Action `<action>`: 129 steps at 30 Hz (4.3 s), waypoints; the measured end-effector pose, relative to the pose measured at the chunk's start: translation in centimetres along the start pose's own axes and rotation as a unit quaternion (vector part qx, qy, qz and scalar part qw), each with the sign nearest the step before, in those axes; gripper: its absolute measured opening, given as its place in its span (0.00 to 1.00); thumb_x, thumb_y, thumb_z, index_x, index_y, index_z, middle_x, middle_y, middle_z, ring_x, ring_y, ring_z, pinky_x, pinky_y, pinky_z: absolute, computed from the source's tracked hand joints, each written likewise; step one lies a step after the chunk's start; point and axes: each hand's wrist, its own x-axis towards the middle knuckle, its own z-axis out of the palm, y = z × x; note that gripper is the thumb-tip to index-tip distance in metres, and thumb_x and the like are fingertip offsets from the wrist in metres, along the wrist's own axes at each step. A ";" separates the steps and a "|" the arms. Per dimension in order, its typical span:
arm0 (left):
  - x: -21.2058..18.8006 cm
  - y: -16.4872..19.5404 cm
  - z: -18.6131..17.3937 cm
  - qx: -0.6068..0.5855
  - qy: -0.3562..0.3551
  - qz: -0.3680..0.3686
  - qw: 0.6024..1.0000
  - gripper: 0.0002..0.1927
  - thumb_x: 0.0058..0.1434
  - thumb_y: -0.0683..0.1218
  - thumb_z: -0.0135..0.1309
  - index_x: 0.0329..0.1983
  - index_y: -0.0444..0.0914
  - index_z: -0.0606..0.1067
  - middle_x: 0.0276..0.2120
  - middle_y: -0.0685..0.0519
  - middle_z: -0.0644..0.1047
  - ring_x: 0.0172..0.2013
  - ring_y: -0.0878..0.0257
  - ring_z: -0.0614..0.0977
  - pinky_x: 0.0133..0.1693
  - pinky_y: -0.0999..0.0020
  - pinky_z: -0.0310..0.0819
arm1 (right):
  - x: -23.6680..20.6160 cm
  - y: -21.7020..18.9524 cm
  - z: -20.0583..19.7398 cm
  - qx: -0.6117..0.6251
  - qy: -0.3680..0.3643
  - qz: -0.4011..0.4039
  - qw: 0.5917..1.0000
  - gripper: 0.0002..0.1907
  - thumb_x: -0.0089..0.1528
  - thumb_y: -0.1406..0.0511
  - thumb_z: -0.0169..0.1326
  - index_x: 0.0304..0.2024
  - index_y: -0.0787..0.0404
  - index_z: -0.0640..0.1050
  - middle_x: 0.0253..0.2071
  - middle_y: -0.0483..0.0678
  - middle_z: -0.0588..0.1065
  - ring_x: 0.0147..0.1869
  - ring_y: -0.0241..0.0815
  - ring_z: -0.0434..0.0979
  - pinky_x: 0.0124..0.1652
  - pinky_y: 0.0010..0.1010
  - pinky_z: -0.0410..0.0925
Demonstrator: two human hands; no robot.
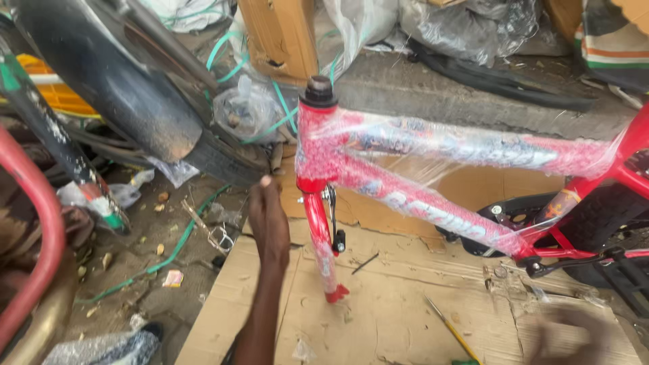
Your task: The person assembles a new bicycle that is still partly wrapped in bubble wrap, working on the frame laid on cardboard on the ground. They attach and tighten the pedals with wrenches, fit the front fork and handlebar stem, and mount a black front fender to the fork, tightening bolts by hand and with wrenches.
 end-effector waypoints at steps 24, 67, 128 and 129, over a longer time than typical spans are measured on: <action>3.4 2.5 5.1 -0.010 -0.033 -0.083 0.996 0.38 0.69 0.66 0.35 0.32 0.28 0.79 0.26 0.42 0.80 0.29 0.53 0.77 0.37 0.54 0.68 | -7.8 -32.3 0.2 0.495 -0.301 -0.011 0.815 0.46 0.60 0.77 0.55 0.74 0.62 0.46 0.54 0.63 0.69 0.48 0.51 0.77 0.40 0.42 0.74; -14.1 4.6 10.7 0.261 -0.026 -0.108 0.959 0.32 0.51 0.73 0.58 0.32 0.40 0.83 0.23 0.47 0.80 0.28 0.47 0.82 0.36 0.50 0.73 | -0.4 -22.4 6.9 0.716 -0.408 0.133 0.550 0.14 0.71 0.59 0.49 0.41 0.65 0.74 0.35 0.45 0.76 0.37 0.34 0.75 0.38 0.33 0.72; -10.9 -3.1 12.1 -0.066 -0.202 0.000 0.977 0.30 0.68 0.67 0.46 0.26 0.37 0.73 0.19 0.58 0.69 0.20 0.70 0.69 0.23 0.70 0.61 | -14.3 1.8 -2.8 0.147 -0.442 0.017 0.885 0.08 0.61 0.66 0.57 0.43 0.59 0.82 0.42 0.50 0.80 0.39 0.49 0.82 0.39 0.41 0.73; -11.1 -3.4 11.9 -0.063 -0.183 0.043 0.980 0.31 0.72 0.67 0.44 0.31 0.35 0.72 0.24 0.55 0.69 0.24 0.69 0.69 0.29 0.70 0.64 | -14.7 1.7 -3.1 0.130 -0.462 0.018 0.877 0.07 0.62 0.65 0.57 0.42 0.59 0.82 0.41 0.50 0.80 0.39 0.50 0.82 0.39 0.42 0.73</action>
